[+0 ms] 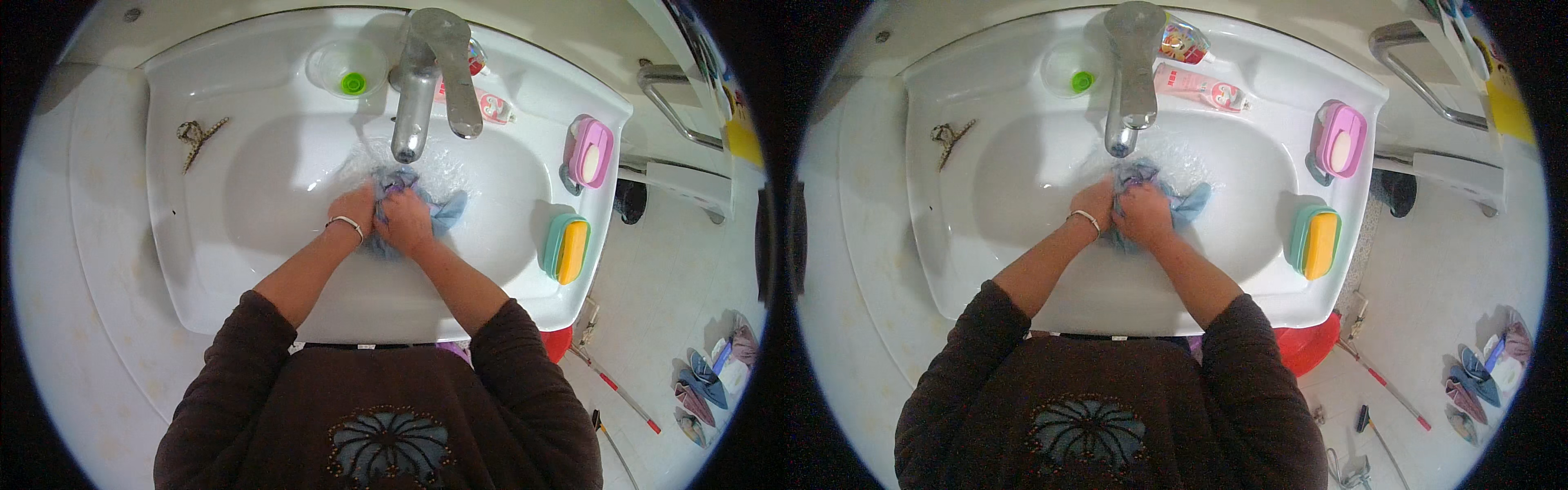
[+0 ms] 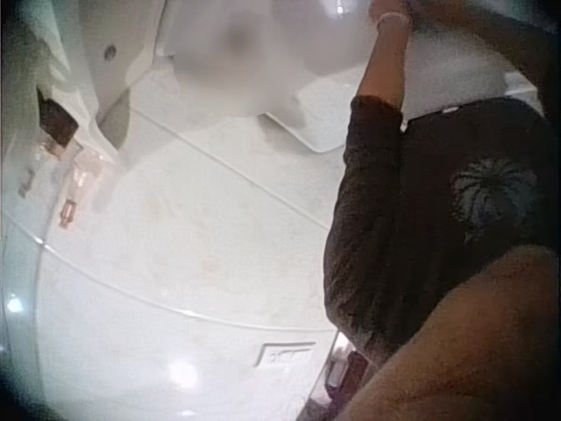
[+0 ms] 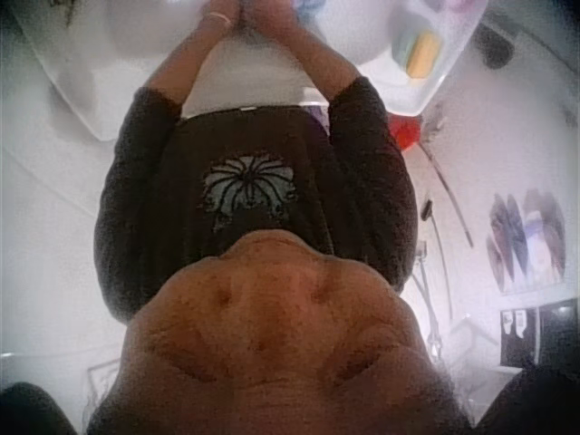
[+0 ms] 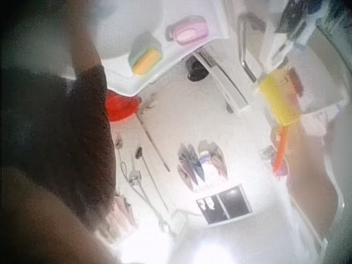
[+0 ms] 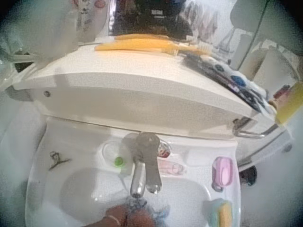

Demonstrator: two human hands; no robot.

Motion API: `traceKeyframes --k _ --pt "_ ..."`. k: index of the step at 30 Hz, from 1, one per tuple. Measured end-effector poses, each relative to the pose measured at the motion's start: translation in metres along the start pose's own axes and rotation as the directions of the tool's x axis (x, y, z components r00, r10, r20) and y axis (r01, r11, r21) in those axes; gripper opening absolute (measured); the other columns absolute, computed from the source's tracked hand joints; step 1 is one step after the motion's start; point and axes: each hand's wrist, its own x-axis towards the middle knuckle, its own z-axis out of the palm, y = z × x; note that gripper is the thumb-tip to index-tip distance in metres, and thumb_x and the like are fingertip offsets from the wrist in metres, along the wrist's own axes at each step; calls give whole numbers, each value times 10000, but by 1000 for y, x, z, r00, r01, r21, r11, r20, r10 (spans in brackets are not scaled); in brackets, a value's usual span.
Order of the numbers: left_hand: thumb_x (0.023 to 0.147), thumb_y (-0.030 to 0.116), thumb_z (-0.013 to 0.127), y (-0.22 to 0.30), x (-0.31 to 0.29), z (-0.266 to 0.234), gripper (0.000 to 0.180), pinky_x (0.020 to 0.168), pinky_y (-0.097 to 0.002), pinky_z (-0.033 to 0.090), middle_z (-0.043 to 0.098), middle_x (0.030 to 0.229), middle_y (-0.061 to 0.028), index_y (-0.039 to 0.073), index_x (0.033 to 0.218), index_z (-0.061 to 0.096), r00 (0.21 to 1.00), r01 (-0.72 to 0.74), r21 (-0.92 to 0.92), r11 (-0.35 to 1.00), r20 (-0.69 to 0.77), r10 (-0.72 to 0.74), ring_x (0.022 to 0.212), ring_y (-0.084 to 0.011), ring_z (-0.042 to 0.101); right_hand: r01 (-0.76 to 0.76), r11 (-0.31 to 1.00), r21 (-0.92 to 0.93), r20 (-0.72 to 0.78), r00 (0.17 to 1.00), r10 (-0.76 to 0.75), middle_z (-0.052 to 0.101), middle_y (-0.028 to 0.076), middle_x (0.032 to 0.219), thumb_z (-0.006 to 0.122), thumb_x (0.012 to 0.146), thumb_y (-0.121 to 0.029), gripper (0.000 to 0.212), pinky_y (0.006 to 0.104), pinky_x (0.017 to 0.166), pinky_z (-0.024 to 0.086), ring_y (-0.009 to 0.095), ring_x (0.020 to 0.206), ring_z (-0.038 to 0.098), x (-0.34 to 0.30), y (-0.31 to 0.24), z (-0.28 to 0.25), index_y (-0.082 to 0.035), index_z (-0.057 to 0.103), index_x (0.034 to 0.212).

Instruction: The person hand washes a small piece of patterned fabric in a bathroom sink. They repeatedly wet, rub, and wring the fabric under running water, then rinse and wring it again before the clip ends.

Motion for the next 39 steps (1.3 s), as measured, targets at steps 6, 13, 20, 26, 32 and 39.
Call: traceKeyframes --k 6,13,20,26,32,39 --pt "852 165 529 6 5 -2 238 753 -486 491 635 933 -202 79 1053 434 995 96 -53 994 43 -94 920 -364 620 -518 855 -30 -35 855 517 630 189 837 561 824 -419 397 460 696 500 378 735 599 57 -8 -13 -34 639 764" --pt "862 322 545 -3 -57 -29 445 766 -404 494 611 967 -188 90 1230 456 879 -179 132 975 -424 218 846 -325 608 -456 204 867 117 582 805 637 159 753 625 801 -295 311 348 628 466 220 690 596 35 70 -15 12 648 846" --pt "905 522 455 40 -69 -75 607 799 -333 490 588 1036 -85 20 1247 466 860 490 -848 -203 432 272 892 -189 586 -176 817 549 -374 822 429 621 153 829 690 769 -287 295 377 684 471 301 754 588 -31 -48 -140 -6 603 786" --pt "815 264 622 -18 -24 -29 471 800 -346 488 586 1046 -102 17 1194 491 979 118 -978 175 144 147 903 -224 588 101 844 527 -99 993 -57 607 170 1037 699 785 -272 352 396 857 452 313 971 578 -48 -65 -125 -5 628 1004" --pt "824 332 599 -42 -29 -27 585 996 -392 363 479 1291 -216 44 1302 424 920 -32 -517 855 -349 -176 1182 -350 468 -511 763 397 -177 773 609 523 237 1164 650 828 -290 501 408 880 442 358 1066 523 -36 18 -66 -30 501 1230" --pt "812 646 521 -5 -21 -32 798 991 -425 383 517 1265 -146 62 1345 415 891 224 -973 -49 225 -393 1191 -289 473 -218 426 878 60 934 353 582 72 1048 587 762 -17 465 287 840 458 172 963 552 24 -26 17 -51 511 1220"
